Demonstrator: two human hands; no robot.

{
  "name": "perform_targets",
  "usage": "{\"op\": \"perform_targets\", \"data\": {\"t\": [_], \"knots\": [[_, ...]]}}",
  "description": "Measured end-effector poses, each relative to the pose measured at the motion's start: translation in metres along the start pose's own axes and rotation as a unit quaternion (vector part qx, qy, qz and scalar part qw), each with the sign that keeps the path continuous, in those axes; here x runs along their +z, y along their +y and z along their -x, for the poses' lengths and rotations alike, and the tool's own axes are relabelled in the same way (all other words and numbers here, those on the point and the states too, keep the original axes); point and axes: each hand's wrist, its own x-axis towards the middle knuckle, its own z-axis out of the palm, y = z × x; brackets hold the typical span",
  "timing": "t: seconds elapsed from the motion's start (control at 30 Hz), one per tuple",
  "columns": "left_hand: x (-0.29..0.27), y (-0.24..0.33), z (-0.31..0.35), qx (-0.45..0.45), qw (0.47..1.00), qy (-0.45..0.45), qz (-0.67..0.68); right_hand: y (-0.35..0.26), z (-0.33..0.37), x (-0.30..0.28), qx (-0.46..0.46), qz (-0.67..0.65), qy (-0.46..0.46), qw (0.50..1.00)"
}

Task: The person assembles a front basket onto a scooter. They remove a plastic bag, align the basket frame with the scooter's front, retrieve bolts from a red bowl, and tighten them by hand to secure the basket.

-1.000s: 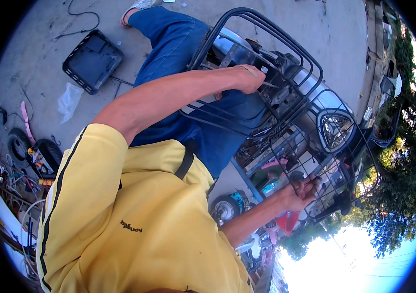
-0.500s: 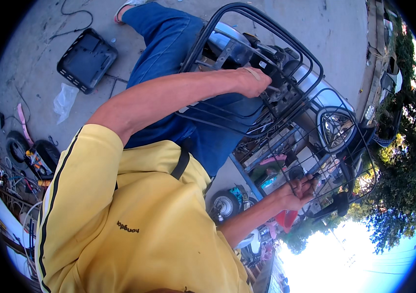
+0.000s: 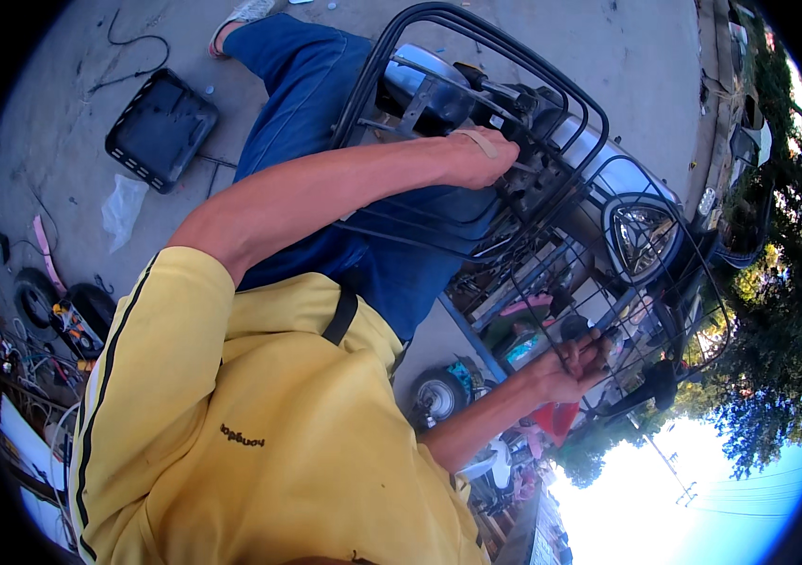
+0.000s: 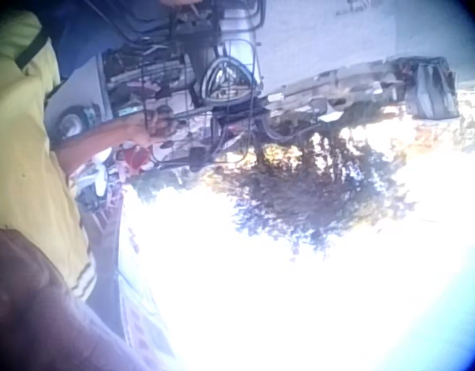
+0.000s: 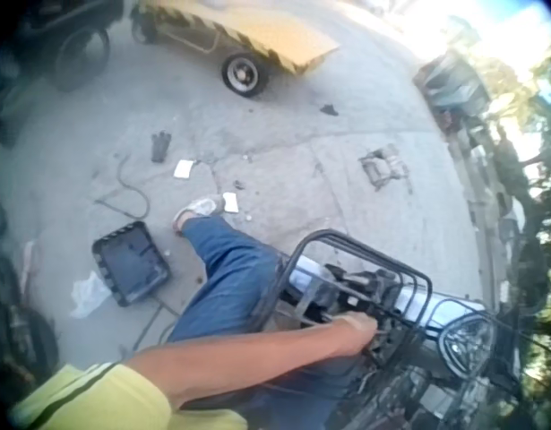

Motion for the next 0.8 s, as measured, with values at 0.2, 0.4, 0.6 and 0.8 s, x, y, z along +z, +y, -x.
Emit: {"op": "perform_targets", "data": {"t": [0.2,0.4,0.6,0.8], "knots": [[0.003,0.008,-0.002,-0.002,0.986,0.127,-0.109,0.007,0.01,0.024,-0.015,0.05,0.011,0.999],[-0.007,0.002,-0.01,-0.074,0.981,0.111,0.14,0.01,0.012,0.019,0.004,0.027,-0.02,0.999],[0.003,0.001,-0.018,-0.137,0.967,0.08,0.198,0.021,0.018,0.035,-0.029,0.054,-0.006,0.998],[0.029,-0.003,-0.013,-0.089,0.965,0.106,0.223,0.015,0.051,0.08,-0.08,0.117,-0.058,0.988]]}}
